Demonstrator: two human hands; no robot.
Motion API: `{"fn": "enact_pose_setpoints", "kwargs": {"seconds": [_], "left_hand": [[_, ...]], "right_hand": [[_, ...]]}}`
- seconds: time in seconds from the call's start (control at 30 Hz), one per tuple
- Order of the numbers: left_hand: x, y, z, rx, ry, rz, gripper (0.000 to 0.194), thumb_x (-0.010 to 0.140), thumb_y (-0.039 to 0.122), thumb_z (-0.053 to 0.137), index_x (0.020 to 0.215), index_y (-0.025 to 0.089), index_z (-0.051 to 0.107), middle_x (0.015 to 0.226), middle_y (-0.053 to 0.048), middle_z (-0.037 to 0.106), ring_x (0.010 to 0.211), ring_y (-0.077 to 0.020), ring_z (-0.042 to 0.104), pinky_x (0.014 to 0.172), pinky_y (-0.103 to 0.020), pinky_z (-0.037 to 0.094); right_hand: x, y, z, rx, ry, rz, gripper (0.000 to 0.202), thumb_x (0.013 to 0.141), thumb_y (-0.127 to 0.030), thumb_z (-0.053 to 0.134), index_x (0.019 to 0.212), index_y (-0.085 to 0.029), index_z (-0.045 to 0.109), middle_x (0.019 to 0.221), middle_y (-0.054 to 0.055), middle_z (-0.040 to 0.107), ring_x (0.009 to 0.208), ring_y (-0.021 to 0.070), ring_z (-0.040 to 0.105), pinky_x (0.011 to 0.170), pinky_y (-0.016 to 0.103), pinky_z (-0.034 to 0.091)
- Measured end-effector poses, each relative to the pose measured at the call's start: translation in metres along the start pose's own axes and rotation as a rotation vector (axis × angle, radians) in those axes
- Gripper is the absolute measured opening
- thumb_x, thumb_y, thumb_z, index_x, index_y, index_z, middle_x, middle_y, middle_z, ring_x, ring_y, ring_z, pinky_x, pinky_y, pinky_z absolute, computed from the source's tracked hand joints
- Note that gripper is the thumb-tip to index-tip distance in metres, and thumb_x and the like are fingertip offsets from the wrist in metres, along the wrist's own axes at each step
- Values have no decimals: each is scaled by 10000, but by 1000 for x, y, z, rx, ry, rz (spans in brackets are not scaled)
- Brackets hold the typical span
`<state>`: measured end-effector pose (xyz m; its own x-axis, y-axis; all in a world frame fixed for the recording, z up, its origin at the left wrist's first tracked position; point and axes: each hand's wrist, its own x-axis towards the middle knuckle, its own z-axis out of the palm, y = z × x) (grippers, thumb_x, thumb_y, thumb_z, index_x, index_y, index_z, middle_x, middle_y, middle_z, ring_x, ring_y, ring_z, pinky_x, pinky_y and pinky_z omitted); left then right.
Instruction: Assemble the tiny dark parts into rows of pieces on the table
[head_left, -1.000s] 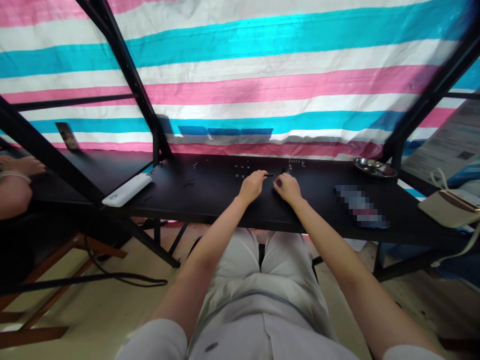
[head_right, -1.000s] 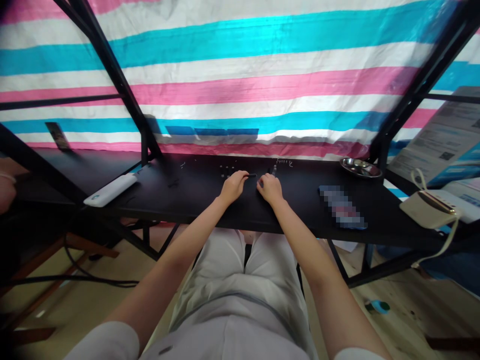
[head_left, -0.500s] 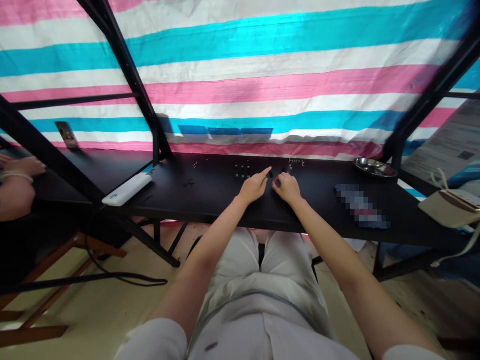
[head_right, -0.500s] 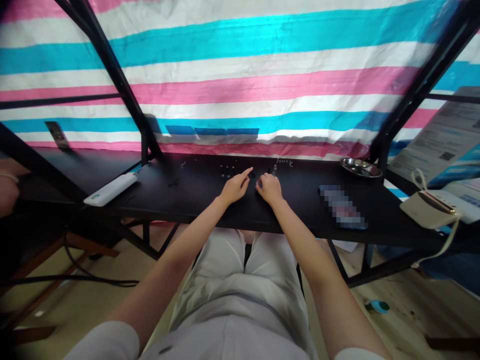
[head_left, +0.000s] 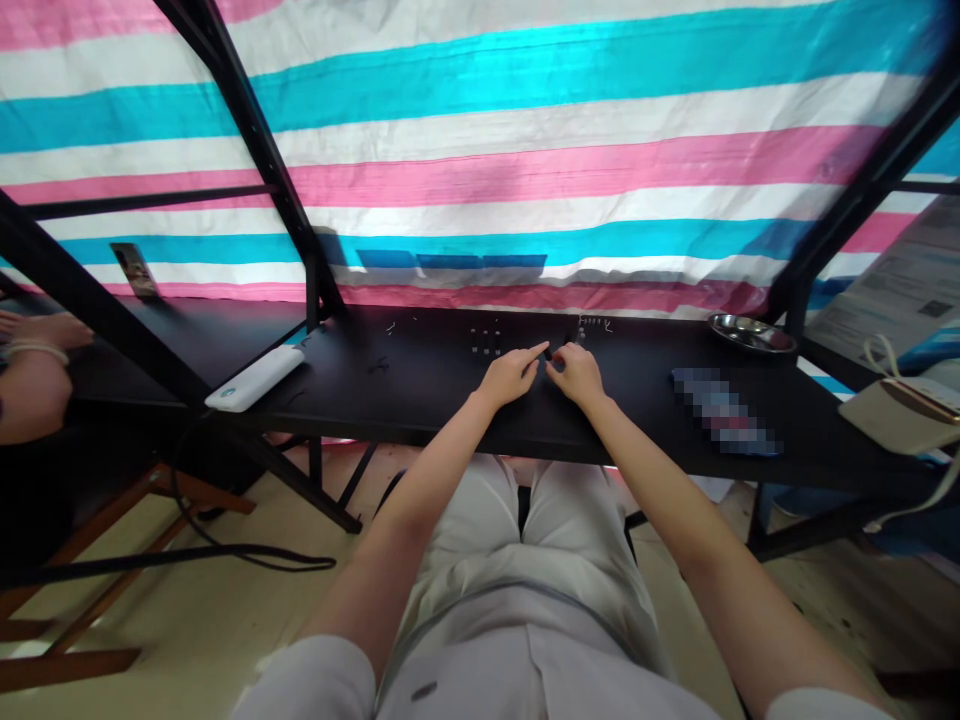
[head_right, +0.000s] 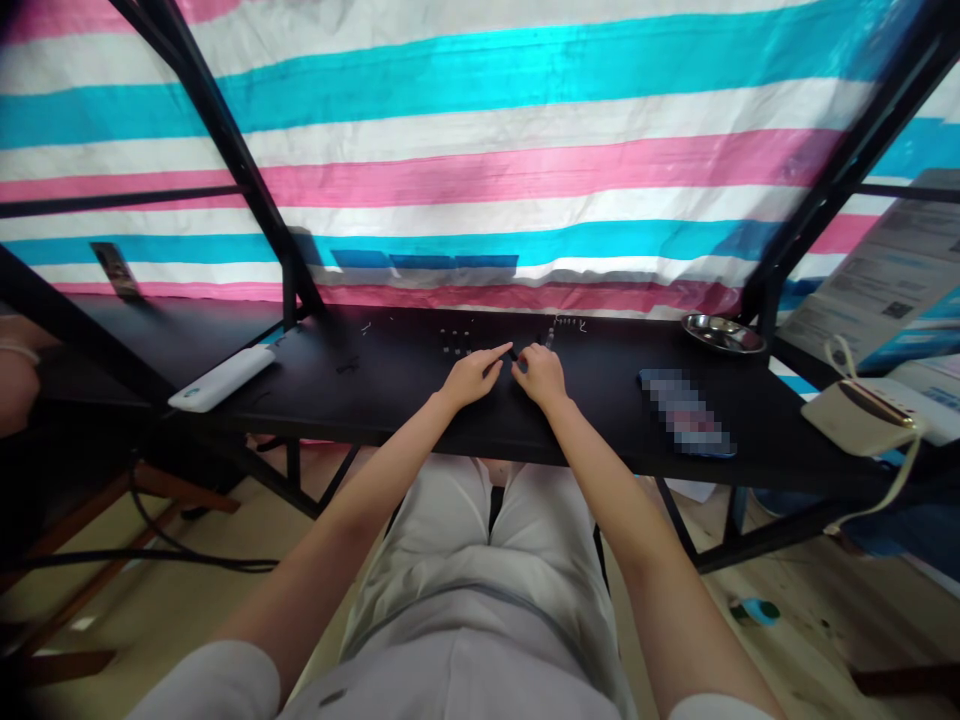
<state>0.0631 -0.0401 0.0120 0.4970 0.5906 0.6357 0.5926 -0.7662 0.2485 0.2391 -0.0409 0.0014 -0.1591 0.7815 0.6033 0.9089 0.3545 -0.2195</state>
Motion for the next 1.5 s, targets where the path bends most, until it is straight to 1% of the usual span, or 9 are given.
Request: {"fn": "enact_pose_setpoints", "kwargs": {"seconds": [0.1,0.17,0.37,0.67,1.1,1.17,1.27,1.4,1.5], "left_hand": [[1,-1,1,-15,72,-1,335,929,268,384,1202,194,564,1101,-69,659,976,-160,620,861,-289,495],[2,-1,1,-13,91,-16,299,930,275,391,1139,187,585,1071,-72,666,964,-159,625,844,-280,496],[2,0,-2,-49,47,-46,206,916,268,428,1047,197,570,960,-45,665,876,-145,631,761,-245,485],[2,-3,-1,-140,-9,-109,161,882,275,486,1001,199,565,867,-19,669,749,-133,625,682,-235,466],[2,-2,0,-126,37,-143,155,883,289,491,985,211,578,816,-15,674,722,-137,630,677,-236,472],[2,-4,0,-167,84,-186,148,872,303,508,956,208,585,771,-7,666,673,-125,617,657,-229,467],[2,-10,-3,-251,260,-303,188,886,344,472,899,191,580,702,-3,638,598,-105,585,614,-217,449],[2,-20,-7,-343,502,-450,265,924,366,365,862,187,550,620,13,588,554,-95,557,599,-215,439],[2,-24,-8,-372,568,-514,269,929,360,341,852,190,534,595,28,566,532,-90,545,588,-211,437]], "right_hand": [[0,-1,0,8,3,-18,120,816,-280,519,770,-184,576,820,70,598,809,206,531,701,305,342],[0,-1,0,10,-1,-40,111,818,-271,517,784,-186,579,830,71,601,817,208,530,705,307,339],[0,-2,-1,-41,-28,-101,118,833,-260,504,808,-178,585,850,82,599,844,217,520,713,310,321],[-2,-5,-2,-98,-70,-165,131,834,-252,510,857,-162,601,877,86,595,854,215,503,730,313,303],[0,-6,7,-62,-84,-148,151,839,-292,510,838,-171,601,878,86,603,851,215,524,722,318,330],[2,-9,9,-21,-87,-144,146,836,-286,515,840,-170,603,882,81,602,856,209,533,718,310,346],[10,-16,16,101,-94,-110,139,831,-288,530,833,-174,609,873,64,601,824,183,547,703,289,377],[29,-25,36,225,-120,74,119,791,-286,585,780,-173,621,811,37,607,744,150,558,681,266,414],[43,-30,51,242,-134,159,108,766,-277,606,778,-176,643,806,37,624,754,151,572,682,267,428]]}}
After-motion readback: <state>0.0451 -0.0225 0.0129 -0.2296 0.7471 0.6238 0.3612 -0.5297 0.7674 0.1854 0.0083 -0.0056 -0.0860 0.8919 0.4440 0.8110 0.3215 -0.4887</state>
